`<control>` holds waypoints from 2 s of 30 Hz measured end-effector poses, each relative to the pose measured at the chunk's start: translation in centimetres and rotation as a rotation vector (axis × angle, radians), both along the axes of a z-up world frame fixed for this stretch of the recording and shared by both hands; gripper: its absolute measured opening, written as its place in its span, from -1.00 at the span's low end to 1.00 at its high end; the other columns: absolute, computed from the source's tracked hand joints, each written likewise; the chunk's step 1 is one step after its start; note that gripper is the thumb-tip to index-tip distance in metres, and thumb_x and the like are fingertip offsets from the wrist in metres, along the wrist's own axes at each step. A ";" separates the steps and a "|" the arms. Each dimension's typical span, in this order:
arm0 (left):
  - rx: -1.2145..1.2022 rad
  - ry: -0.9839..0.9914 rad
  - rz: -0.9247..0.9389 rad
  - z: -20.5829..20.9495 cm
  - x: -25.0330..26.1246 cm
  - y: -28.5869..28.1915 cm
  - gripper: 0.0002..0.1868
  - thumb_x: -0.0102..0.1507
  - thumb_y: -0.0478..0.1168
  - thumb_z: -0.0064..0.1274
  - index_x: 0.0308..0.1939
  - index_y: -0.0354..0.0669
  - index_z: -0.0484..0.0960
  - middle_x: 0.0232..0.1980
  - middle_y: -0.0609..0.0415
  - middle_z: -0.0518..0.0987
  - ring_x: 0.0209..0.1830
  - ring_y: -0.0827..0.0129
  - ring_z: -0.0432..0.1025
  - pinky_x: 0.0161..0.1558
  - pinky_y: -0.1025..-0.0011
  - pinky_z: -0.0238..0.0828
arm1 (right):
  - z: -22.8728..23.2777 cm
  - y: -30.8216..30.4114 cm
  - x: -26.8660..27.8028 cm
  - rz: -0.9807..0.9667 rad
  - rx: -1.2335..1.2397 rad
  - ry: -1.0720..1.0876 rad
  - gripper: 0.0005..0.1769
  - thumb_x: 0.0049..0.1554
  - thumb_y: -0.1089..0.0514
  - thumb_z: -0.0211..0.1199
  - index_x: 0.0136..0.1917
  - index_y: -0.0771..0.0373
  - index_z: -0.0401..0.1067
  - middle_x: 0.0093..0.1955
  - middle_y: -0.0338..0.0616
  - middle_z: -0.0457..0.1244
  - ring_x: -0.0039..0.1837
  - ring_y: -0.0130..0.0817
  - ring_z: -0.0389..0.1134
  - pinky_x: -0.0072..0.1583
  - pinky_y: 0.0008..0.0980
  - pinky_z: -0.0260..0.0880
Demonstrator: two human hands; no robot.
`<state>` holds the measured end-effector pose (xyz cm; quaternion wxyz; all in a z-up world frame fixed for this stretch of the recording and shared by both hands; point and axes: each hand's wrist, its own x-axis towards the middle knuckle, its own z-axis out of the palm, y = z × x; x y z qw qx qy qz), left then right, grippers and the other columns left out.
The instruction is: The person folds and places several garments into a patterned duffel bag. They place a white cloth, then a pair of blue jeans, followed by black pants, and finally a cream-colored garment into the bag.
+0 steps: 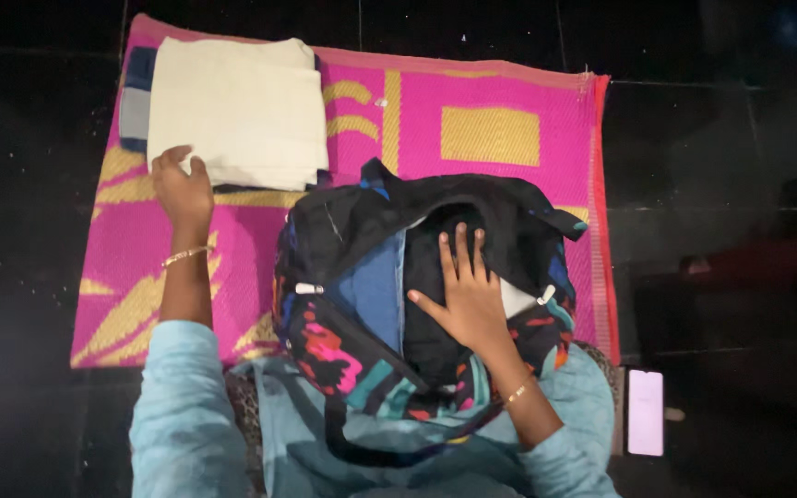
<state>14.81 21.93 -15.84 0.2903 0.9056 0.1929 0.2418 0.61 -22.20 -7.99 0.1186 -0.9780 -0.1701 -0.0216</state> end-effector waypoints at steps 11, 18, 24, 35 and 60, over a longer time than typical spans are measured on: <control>-0.007 0.265 0.234 -8.9 5.7 8.4 -0.02 0.23 -0.03 0.45 0.44 -0.54 0.16 0.33 -0.73 0.16 0.36 -0.53 0.12 0.25 -0.25 0.09 | -0.1 -0.3 0.3 -0.010 0.002 -0.023 0.18 0.05 -0.52 0.20 0.63 0.27 -0.04 0.68 0.23 -0.21 0.60 0.29 -0.06 0.38 0.16 0.17; -0.706 -0.078 -0.139 -3.6 7.3 7.9 -0.43 0.20 -0.38 0.23 0.31 -0.45 0.56 0.29 -0.20 0.65 0.16 0.24 0.57 0.26 0.40 0.54 | 0.0 -0.3 0.2 -0.018 -0.021 0.018 0.20 0.05 -0.55 0.16 0.64 0.26 -0.07 0.69 0.21 -0.21 0.54 0.24 0.05 0.35 0.10 0.21; -0.667 -0.242 -0.588 7.1 9.8 0.7 -0.52 0.27 -0.53 0.01 0.30 -0.39 0.43 0.14 0.05 0.59 0.06 0.40 0.51 0.11 0.46 0.50 | -0.2 -0.7 -0.1 -0.008 0.039 -0.036 0.18 0.09 -0.55 0.12 0.66 0.24 -0.10 0.71 0.18 -0.24 0.58 0.14 0.05 0.41 0.06 0.18; -0.253 -0.113 -1.110 29.2 -14.7 -17.6 -0.65 0.29 -0.23 0.04 0.13 -0.32 0.50 0.10 -0.10 0.58 0.02 0.27 0.57 0.06 0.25 0.60 | -0.3 -1.4 -0.7 0.003 -0.026 0.107 0.03 0.13 -0.51 0.11 0.60 0.17 -0.01 0.69 0.13 -0.18 0.63 0.02 0.01 0.51 0.06 0.07; -0.293 -0.019 -1.846 27.9 -34.3 -30.8 -0.72 0.35 -0.23 -0.07 0.11 -0.25 0.51 0.16 -0.06 0.59 0.07 0.16 0.57 0.08 0.30 0.52 | 9.9 -19.3 -15.4 0.216 0.891 0.009 -0.81 0.04 0.12 0.41 -0.15 0.27 0.54 0.43 0.18 0.21 0.63 0.05 0.09 0.58 0.07 0.01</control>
